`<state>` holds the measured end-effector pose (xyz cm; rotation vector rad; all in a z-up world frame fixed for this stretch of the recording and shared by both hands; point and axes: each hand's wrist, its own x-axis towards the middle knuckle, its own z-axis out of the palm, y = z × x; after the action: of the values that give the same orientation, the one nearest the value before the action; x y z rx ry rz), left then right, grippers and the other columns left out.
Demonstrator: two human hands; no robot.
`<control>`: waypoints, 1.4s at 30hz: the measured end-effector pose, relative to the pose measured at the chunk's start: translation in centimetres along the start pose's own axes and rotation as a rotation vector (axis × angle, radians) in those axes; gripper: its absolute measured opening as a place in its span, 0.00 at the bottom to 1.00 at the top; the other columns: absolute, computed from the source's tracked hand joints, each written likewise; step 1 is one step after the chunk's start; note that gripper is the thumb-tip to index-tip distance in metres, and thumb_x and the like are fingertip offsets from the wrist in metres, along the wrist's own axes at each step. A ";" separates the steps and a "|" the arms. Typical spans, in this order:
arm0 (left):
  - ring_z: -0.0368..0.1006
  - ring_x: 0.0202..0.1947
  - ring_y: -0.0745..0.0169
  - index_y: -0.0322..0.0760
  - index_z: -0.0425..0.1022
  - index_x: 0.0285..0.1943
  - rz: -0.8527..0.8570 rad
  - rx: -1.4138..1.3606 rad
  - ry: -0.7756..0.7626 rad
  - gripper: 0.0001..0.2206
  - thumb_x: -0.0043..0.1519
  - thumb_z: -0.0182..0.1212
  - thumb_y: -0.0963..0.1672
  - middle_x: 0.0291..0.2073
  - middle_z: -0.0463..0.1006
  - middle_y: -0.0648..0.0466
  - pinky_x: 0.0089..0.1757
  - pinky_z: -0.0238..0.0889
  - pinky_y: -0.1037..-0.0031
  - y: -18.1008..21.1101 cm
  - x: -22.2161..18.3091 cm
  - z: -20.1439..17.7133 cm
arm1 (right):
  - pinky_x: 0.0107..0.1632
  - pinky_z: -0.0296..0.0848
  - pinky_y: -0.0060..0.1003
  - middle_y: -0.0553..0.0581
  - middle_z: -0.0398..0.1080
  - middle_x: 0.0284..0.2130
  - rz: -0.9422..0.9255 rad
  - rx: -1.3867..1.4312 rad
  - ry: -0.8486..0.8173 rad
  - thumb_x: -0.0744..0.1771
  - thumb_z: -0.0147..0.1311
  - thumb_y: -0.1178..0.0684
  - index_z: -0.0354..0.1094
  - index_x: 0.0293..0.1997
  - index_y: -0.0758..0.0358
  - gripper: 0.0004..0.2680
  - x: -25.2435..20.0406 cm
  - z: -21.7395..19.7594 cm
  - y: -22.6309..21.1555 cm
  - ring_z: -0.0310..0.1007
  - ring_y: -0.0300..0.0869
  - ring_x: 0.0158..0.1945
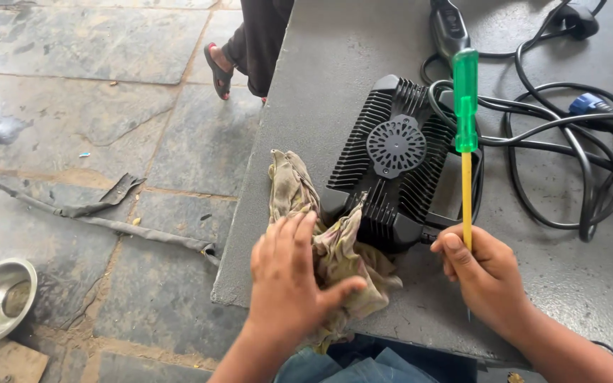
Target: Cleaning debris from a finned heatsink using a screwdriver and cloth.
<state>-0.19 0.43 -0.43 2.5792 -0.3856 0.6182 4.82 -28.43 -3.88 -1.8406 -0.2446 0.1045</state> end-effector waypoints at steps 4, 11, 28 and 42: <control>0.60 0.64 0.36 0.28 0.62 0.64 -0.059 0.174 0.022 0.43 0.49 0.66 0.61 0.60 0.70 0.36 0.60 0.48 0.48 0.6 -2.1 0.7 | 0.28 0.66 0.28 0.50 0.65 0.19 0.025 0.022 0.017 0.71 0.46 0.49 0.71 0.39 0.65 0.11 0.2 0.3 0.1 0.64 0.33 0.24; 0.72 0.52 0.44 0.32 0.69 0.57 -0.109 -0.154 -0.201 0.25 0.54 0.68 0.49 0.49 0.76 0.45 0.52 0.64 0.56 -1.3 -2.1 -1.2 | 0.29 0.65 0.27 0.50 0.64 0.20 -0.018 0.021 0.098 0.72 0.47 0.51 0.71 0.39 0.67 0.10 0.4 0.2 0.5 0.63 0.33 0.25; 0.73 0.40 0.65 0.53 0.79 0.42 1.035 0.663 0.084 0.02 0.65 0.62 0.47 0.46 0.76 0.59 0.41 0.63 0.70 -1.7 19.1 -5.0 | 0.36 0.65 0.26 0.51 0.66 0.26 -0.164 0.024 0.237 0.77 0.46 0.53 0.68 0.44 0.68 0.10 0.8 -0.8 -0.7 0.64 0.32 0.31; 0.56 0.71 0.43 0.53 0.53 0.80 0.433 0.301 -0.103 0.43 0.55 0.73 0.54 0.73 0.58 0.45 0.62 0.52 0.50 -4.0 9.8 -3.5 | 0.37 0.66 0.25 0.53 0.67 0.27 -0.219 0.117 0.200 0.79 0.47 0.52 0.66 0.43 0.70 0.12 -0.8 -2.2 -0.1 0.65 0.33 0.29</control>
<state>8.47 4.01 5.64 2.8392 -0.9691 0.7367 4.51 -30.67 -3.24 -1.6826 -0.2921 -0.2122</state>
